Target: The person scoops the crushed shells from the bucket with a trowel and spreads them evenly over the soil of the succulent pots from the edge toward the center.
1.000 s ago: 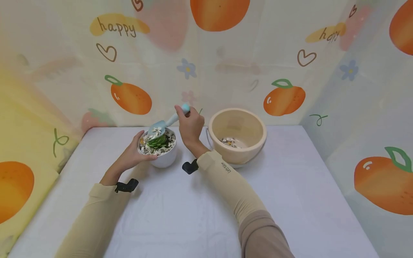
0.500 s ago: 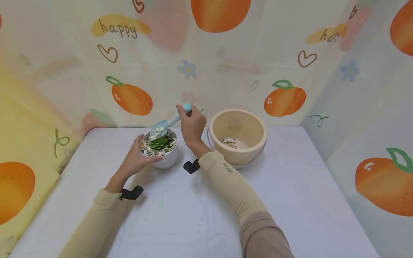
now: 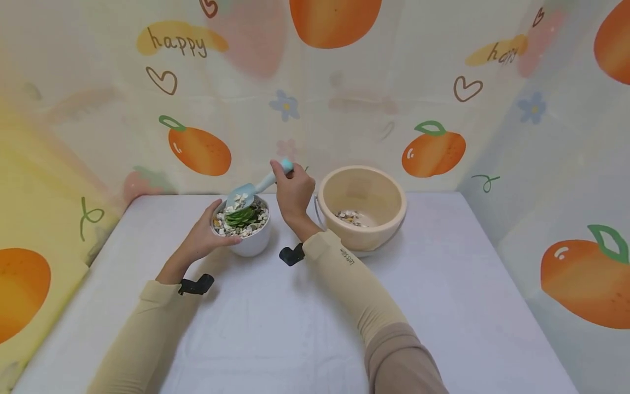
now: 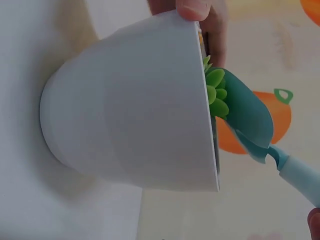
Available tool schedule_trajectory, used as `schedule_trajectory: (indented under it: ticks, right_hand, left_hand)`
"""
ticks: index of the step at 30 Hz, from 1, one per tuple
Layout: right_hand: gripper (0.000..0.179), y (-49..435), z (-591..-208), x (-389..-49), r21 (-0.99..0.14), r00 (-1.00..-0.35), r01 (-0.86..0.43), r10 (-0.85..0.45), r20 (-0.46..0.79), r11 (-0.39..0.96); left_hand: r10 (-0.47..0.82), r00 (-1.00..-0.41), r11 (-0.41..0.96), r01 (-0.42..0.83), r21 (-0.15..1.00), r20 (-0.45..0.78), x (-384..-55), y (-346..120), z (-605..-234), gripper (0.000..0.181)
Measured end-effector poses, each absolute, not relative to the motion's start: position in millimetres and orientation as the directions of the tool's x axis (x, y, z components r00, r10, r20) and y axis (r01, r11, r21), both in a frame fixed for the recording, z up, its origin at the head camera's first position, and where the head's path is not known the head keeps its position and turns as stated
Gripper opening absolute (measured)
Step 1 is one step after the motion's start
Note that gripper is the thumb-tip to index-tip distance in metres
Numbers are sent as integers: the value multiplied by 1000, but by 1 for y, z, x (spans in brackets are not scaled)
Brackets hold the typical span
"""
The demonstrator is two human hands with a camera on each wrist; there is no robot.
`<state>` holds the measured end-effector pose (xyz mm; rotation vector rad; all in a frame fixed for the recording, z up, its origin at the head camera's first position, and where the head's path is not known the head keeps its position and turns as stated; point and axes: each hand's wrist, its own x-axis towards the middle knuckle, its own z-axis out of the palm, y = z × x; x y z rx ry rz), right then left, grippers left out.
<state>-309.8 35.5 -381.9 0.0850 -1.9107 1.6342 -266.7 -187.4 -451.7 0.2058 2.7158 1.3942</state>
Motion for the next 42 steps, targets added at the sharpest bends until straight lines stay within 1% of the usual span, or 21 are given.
schedule_trajectory:
  ticks: [6, 10, 12, 14, 19, 22, 25, 28, 33, 36, 39, 42]
  right_hand:
    - [33, 36, -379, -310, -877, -811, -430, 337, 479, 214]
    - [31, 34, -376, -309, -860, -794, -465, 330, 511, 210]
    - [31, 32, -376, -309, -848, -787, -486, 317, 530, 212]
    - [30, 30, -377, -309, -839, -782, -502, 303, 544, 210]
    - [29, 25, -380, -307, -831, -782, -510, 284, 555, 221]
    - [29, 23, -381, -305, -829, -786, -510, 268, 558, 229]
    - [28, 21, -382, -304, -821, -779, -521, 262, 569, 234]
    - [28, 18, -383, -303, -800, -760, -546, 255, 598, 249]
    - [28, 13, -382, -300, -747, -719, -597, 217, 660, 293]
    - [28, 12, -381, -299, -738, -709, -604, 220, 670, 301]
    - [29, 13, -382, -302, -766, -727, -574, 249, 640, 291]
    - [31, 16, -385, -306, -822, -767, -515, 296, 569, 245]
  left_hand:
    - [28, -998, 609, 60, 791, 53, -255, -173, -452, 123]
    - [-28, -996, 636, 49, 770, 86, -249, -166, -449, 124]
    - [-21, -996, 646, 51, 761, 84, -248, -168, -448, 124]
    - [16, -998, 634, 57, 771, 61, -249, -174, -446, 123]
    - [114, -993, 559, 53, 828, -13, -258, -191, -450, 124]
    - [122, -992, 545, 37, 838, -35, -262, -195, -454, 124]
    - [97, -995, 553, 36, 833, -22, -262, -193, -457, 124]
    - [62, -998, 570, 42, 821, 7, -260, -190, -458, 121]
    - [-12, -997, 605, 52, 795, 74, -255, -180, -458, 119]
    - [-44, -991, 610, 74, 789, 127, -252, -175, -457, 116]
    - [-37, -987, 609, 104, 786, 159, -249, -174, -456, 112]
    - [11, -992, 595, 109, 796, 127, -251, -182, -456, 112]
